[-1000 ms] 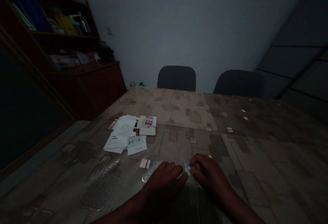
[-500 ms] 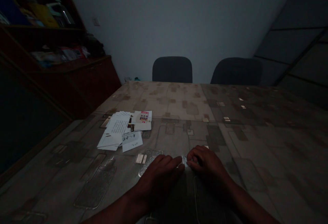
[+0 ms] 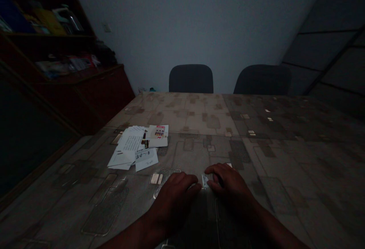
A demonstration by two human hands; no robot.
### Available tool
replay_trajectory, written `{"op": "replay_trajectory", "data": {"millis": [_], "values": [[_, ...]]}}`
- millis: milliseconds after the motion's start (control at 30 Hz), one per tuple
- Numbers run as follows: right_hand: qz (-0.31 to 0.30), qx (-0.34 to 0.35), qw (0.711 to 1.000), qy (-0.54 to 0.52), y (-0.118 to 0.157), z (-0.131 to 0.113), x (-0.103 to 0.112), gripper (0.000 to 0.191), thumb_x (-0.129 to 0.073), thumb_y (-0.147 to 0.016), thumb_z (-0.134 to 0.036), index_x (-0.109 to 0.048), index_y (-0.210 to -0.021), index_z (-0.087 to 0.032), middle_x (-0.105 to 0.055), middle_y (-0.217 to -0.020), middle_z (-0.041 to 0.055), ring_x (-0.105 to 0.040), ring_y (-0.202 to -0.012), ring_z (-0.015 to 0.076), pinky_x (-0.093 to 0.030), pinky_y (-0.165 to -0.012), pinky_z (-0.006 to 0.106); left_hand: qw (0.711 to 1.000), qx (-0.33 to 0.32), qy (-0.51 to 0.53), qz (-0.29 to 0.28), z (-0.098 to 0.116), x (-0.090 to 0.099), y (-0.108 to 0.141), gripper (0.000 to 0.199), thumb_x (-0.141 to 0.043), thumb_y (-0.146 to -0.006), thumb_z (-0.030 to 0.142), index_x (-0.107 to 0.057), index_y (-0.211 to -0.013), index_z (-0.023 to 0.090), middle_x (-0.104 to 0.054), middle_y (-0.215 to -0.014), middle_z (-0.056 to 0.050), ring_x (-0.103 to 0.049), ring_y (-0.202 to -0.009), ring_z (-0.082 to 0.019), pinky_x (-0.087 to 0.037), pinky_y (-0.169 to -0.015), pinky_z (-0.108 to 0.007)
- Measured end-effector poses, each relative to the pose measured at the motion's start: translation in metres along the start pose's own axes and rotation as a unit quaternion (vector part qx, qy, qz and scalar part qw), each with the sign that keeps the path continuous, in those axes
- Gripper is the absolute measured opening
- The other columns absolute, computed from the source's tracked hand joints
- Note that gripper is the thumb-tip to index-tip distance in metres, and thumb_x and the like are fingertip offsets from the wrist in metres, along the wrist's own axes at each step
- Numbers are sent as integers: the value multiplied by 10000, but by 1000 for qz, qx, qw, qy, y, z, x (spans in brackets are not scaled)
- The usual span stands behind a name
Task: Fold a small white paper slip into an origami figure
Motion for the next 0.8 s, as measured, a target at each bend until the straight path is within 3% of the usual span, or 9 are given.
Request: {"op": "replay_trajectory", "data": {"millis": [133, 300, 467, 533, 633, 733, 800], "values": [[-5, 3, 1000, -16, -1, 3, -3, 152, -595, -783, -161, -652, -911, -221, -593, -766, -5, -535, -778, 195, -340, -726, 313, 1000, -4, 20, 21, -4, -2, 1, 288, -528, -867, 56, -621, -1065, 243, -659, -1026, -23, -551, -865, -198, -375, -738, -337], [2, -4, 1000, -29, -5, 4, -3, 76, -601, -745, -150, -654, -758, -203, -598, -749, 0, -531, -766, 187, -344, -716, 306, 991, 37, 121, 44, -1, 9, -6, 237, -483, -898, 109, -661, -1008, 220, -667, -960, -44, -571, -874, -200, -403, -784, -341], [13, -14, 983, -185, -6, -2, 5, 78, -583, -763, -243, -608, -722, -181, -519, -659, -16, -467, -629, 144, -349, -565, 240, 954, 136, 266, 23, -2, 20, -20, 199, -523, -890, 241, -714, -905, 185, -686, -852, -42, -599, -821, -206, -425, -735, -300], [13, -25, 969, -244, -5, -5, 6, 129, -584, -774, -303, -587, -722, -185, -481, -631, -28, -434, -590, 131, -334, -524, 224, 922, 183, 342, 12, -3, 19, -26, 252, -516, -892, 303, -722, -837, 168, -674, -770, -33, -602, -759, -195, -417, -673, -276], [20, -42, 955, -292, -4, -6, 6, 189, -612, -765, -369, -566, -724, -189, -457, -597, -42, -408, -557, 117, -317, -508, 216, 845, 251, 472, 22, -2, 13, -33, 289, -564, -841, 379, -706, -795, 132, -670, -709, -40, -596, -662, -171, -416, -613, -260], [23, -52, 950, -307, -2, -5, 6, 226, -619, -773, -408, -567, -753, -189, -459, -594, -42, -403, -552, 117, -309, -511, 218, 759, 296, 579, 31, 0, 5, -36, 372, -672, -731, 431, -675, -920, 111, -695, -711, -62, -588, -551, -147, -425, -556, -256], [14, -52, 953, -299, -2, -4, 7, 220, -622, -776, -405, -569, -771, -192, -461, -607, -37, -410, -567, 123, -313, -519, 220, 728, 312, 610, 33, 1, 2, -36, 437, -718, -686, 444, -661, -956, 105, -709, -725, -78, -601, -531, -141, -425, -538, -246]]}}
Point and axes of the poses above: each hand's wrist, its own y-axis away from the middle knuckle, its own x-axis out of the back of the hand, z = x × y, the point moved 3 cm from there along -y, towards the middle knuckle
